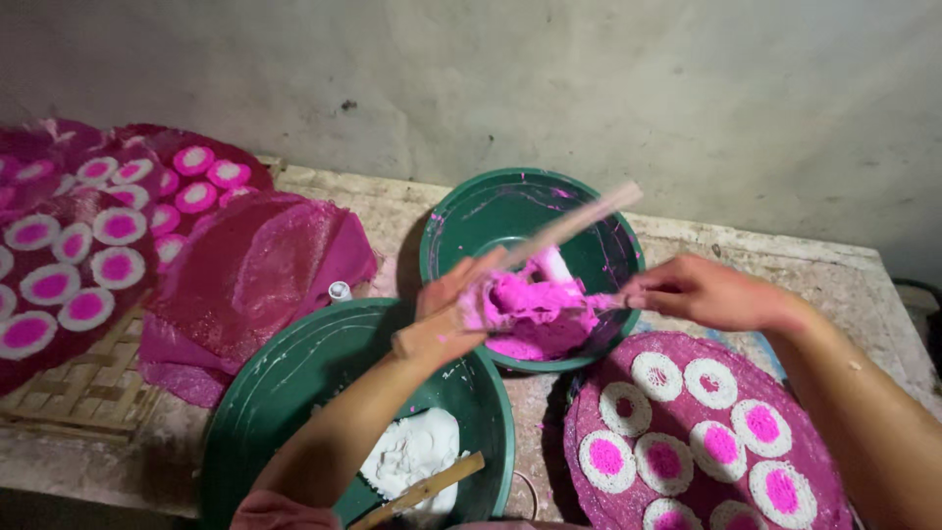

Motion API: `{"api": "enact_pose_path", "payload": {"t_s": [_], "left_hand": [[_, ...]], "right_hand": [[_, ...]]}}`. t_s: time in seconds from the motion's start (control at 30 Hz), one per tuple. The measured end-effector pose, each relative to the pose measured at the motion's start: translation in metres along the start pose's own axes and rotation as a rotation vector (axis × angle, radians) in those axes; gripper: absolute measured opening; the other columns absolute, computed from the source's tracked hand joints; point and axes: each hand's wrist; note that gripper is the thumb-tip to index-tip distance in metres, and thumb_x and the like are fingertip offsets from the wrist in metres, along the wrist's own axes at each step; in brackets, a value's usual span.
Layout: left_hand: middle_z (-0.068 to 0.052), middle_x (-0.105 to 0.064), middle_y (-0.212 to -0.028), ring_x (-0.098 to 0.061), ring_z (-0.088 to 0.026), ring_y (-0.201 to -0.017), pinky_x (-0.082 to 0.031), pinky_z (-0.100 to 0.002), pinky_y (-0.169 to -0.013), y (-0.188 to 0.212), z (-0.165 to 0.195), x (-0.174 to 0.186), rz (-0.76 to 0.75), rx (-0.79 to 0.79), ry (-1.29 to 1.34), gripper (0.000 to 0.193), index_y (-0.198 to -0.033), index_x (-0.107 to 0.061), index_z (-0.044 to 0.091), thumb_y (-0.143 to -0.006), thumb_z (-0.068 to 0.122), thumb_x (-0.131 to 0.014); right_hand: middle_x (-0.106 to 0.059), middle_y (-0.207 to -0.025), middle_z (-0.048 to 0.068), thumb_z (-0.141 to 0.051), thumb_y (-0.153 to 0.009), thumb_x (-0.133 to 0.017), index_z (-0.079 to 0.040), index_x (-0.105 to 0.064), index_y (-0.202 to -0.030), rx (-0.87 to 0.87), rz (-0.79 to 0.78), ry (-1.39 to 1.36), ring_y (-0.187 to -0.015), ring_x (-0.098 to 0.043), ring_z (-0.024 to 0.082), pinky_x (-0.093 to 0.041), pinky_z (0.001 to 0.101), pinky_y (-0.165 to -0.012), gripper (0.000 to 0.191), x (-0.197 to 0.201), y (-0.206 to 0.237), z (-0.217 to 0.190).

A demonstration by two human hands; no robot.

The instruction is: The person packs white paste into a handheld wooden press mold, clamps it to form a small ring-shaped piece, and ejects the molded piece onto a pink board with other finished pieces. They repeat the molding cycle, occasionally adding pink material to pieces and arranging the finished rings on the board.

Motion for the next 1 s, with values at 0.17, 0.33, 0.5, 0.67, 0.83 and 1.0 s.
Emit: {"api": "enact_pose_path", "payload": {"t_s": [0.17,0.33,0.5,0.67,0.83,1.0], "left_hand": [[-0.011,-0.066,-0.128,-0.065,-0.032,-0.114,-0.052,-0.04,-0.098,-0.011,0.025,-0.029,-0.231,0.118,0.071,0.052,-0.139,-0.057,0.017,-0.089,0.029,-0.064],[-0.016,-0.066,-0.122,-0.063,-0.037,-0.113,-0.049,-0.047,-0.098,0.011,0.007,-0.075,-0.133,0.11,0.105,0.04,-0.124,-0.064,0.009,-0.09,0.03,-0.065],[-0.011,-0.071,-0.122,-0.066,-0.03,-0.115,-0.052,-0.042,-0.103,0.011,-0.031,-0.062,-0.106,0.195,0.225,0.039,-0.123,-0.067,0.012,-0.089,0.03,-0.061],[-0.013,-0.065,-0.134,-0.059,-0.029,-0.126,-0.045,-0.041,-0.109,-0.004,-0.033,-0.057,-0.116,0.038,0.188,0.045,-0.129,-0.066,0.012,-0.093,0.038,-0.065],[-0.01,-0.056,-0.15,-0.053,-0.026,-0.138,-0.037,-0.037,-0.118,-0.001,-0.027,-0.076,-0.249,0.052,0.376,0.05,-0.146,-0.054,0.013,-0.101,0.034,-0.054],[-0.009,-0.06,-0.145,-0.054,-0.026,-0.137,-0.039,-0.038,-0.114,0.005,-0.039,-0.069,-0.186,0.263,0.46,0.056,-0.141,-0.057,0.011,-0.092,0.037,-0.064]], "right_hand": [[-0.073,-0.095,0.008,-0.026,-0.091,-0.06,-0.019,-0.071,-0.114,-0.014,0.015,0.841,-0.086,-0.073,0.03,-0.057,0.0435,-0.072,0.027,-0.034,-0.022,-0.071],[-0.07,-0.099,0.011,-0.015,-0.086,-0.06,-0.011,-0.063,-0.121,0.286,0.209,0.916,-0.084,-0.072,0.029,-0.058,0.0413,-0.07,0.035,-0.092,-0.018,-0.069],[-0.071,-0.113,0.004,-0.012,-0.076,-0.058,-0.022,-0.065,-0.124,0.114,0.359,0.863,-0.087,-0.072,0.027,-0.059,0.0408,-0.067,0.05,-0.036,0.036,-0.061],[-0.067,-0.095,0.002,-0.021,-0.09,-0.056,-0.028,-0.064,-0.122,0.058,0.251,0.816,-0.088,-0.07,0.025,-0.058,0.0406,-0.07,0.034,0.001,0.036,-0.095],[-0.067,-0.089,0.004,-0.02,-0.078,-0.058,-0.02,-0.065,-0.108,0.379,0.458,0.788,-0.082,-0.071,0.028,-0.057,0.0439,-0.065,0.031,-0.001,0.032,-0.11],[-0.065,-0.093,0.001,-0.025,-0.097,-0.053,-0.028,-0.062,-0.124,-0.18,0.155,0.881,-0.09,-0.071,0.022,-0.058,0.0398,-0.07,0.029,0.002,0.047,-0.097]]}}
Point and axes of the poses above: each hand's wrist, its own y-axis away from the middle knuckle, its own x-axis out of the back of the hand, z = x × y
